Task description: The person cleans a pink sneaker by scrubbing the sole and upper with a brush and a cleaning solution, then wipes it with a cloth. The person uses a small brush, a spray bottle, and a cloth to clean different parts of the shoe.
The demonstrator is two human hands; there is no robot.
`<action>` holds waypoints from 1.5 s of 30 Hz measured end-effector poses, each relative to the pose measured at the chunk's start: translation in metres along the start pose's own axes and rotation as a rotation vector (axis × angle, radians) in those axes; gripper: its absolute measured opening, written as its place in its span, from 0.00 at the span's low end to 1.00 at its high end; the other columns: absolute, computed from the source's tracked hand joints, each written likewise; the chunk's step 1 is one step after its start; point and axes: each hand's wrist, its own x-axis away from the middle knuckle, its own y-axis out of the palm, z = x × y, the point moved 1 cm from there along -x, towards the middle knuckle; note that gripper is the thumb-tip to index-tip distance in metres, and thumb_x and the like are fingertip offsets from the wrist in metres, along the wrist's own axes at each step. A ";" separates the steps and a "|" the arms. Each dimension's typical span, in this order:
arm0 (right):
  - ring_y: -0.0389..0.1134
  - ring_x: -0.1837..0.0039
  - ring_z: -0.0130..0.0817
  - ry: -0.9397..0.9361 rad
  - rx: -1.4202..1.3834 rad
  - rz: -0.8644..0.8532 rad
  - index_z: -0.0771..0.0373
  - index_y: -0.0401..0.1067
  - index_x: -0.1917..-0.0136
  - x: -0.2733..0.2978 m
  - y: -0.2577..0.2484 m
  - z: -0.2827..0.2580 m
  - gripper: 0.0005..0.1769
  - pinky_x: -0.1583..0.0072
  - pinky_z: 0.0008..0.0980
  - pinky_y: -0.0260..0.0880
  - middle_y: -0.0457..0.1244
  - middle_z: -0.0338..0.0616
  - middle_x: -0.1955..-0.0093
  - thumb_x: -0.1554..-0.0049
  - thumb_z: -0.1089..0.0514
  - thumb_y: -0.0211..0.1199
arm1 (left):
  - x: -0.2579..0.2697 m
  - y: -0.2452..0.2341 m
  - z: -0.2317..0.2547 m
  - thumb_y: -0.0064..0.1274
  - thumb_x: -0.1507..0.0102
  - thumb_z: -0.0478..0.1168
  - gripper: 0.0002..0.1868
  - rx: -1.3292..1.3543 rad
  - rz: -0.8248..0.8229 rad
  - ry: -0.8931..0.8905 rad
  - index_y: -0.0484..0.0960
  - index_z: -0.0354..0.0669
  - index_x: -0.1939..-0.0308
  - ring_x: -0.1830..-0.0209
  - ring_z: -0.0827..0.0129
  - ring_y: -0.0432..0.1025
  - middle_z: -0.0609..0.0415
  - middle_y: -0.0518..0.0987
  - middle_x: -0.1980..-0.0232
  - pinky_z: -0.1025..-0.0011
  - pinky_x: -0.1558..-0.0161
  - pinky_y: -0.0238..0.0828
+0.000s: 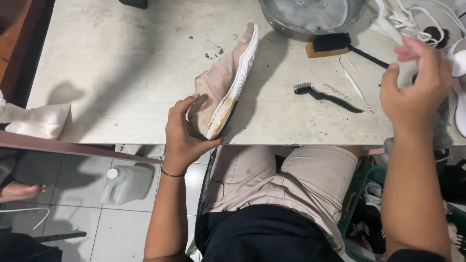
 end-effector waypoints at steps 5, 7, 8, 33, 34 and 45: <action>0.67 0.35 0.56 0.023 0.053 -0.214 0.77 0.71 0.30 0.043 0.016 -0.010 0.25 0.33 0.50 0.58 0.68 0.61 0.34 0.40 0.67 0.69 | -0.011 0.002 0.004 0.72 0.44 0.66 0.49 -0.296 -0.022 0.348 0.66 0.44 0.32 0.57 0.59 0.66 0.52 0.73 0.54 0.61 0.52 0.57; 0.68 0.39 0.56 0.083 -0.019 -0.124 0.78 0.69 0.30 0.027 0.017 -0.001 0.25 0.35 0.50 0.63 0.68 0.62 0.37 0.40 0.75 0.65 | -0.017 0.004 0.005 0.68 0.41 0.67 0.45 -0.327 0.019 0.400 0.68 0.45 0.33 0.58 0.58 0.66 0.51 0.74 0.54 0.61 0.54 0.56; 0.70 0.42 0.55 0.148 -0.099 -0.046 0.80 0.67 0.29 0.021 0.017 0.003 0.27 0.36 0.50 0.69 0.68 0.64 0.40 0.41 0.83 0.61 | -0.017 0.005 0.006 0.63 0.38 0.67 0.40 -0.359 0.050 0.438 0.70 0.45 0.34 0.58 0.57 0.66 0.50 0.74 0.54 0.61 0.55 0.55; 0.74 0.44 0.48 0.509 0.381 0.139 0.70 0.58 0.34 0.094 -0.020 0.153 0.42 0.50 0.39 0.76 0.66 0.57 0.43 0.39 0.60 0.93 | -0.011 -0.008 0.002 0.77 0.52 0.49 0.48 0.148 -0.097 0.206 0.70 0.39 0.33 0.34 0.59 0.71 0.46 0.76 0.37 0.63 0.29 0.71; 0.75 0.43 0.52 0.481 0.353 0.135 0.74 0.65 0.36 0.097 -0.012 0.163 0.35 0.46 0.43 0.73 0.68 0.62 0.42 0.42 0.64 0.90 | -0.009 -0.010 -0.001 0.76 0.51 0.46 0.46 0.229 -0.134 0.169 0.69 0.38 0.33 0.31 0.58 0.71 0.46 0.75 0.35 0.63 0.28 0.70; 0.75 0.51 0.36 0.800 -0.900 0.255 0.57 0.68 0.35 0.055 0.017 0.032 0.29 0.50 0.20 0.75 0.67 0.46 0.50 0.34 0.33 0.49 | -0.021 0.000 0.024 0.76 0.49 0.40 0.22 0.406 -0.140 0.221 0.87 0.44 0.53 0.67 0.67 0.68 0.54 0.83 0.68 0.71 0.48 0.63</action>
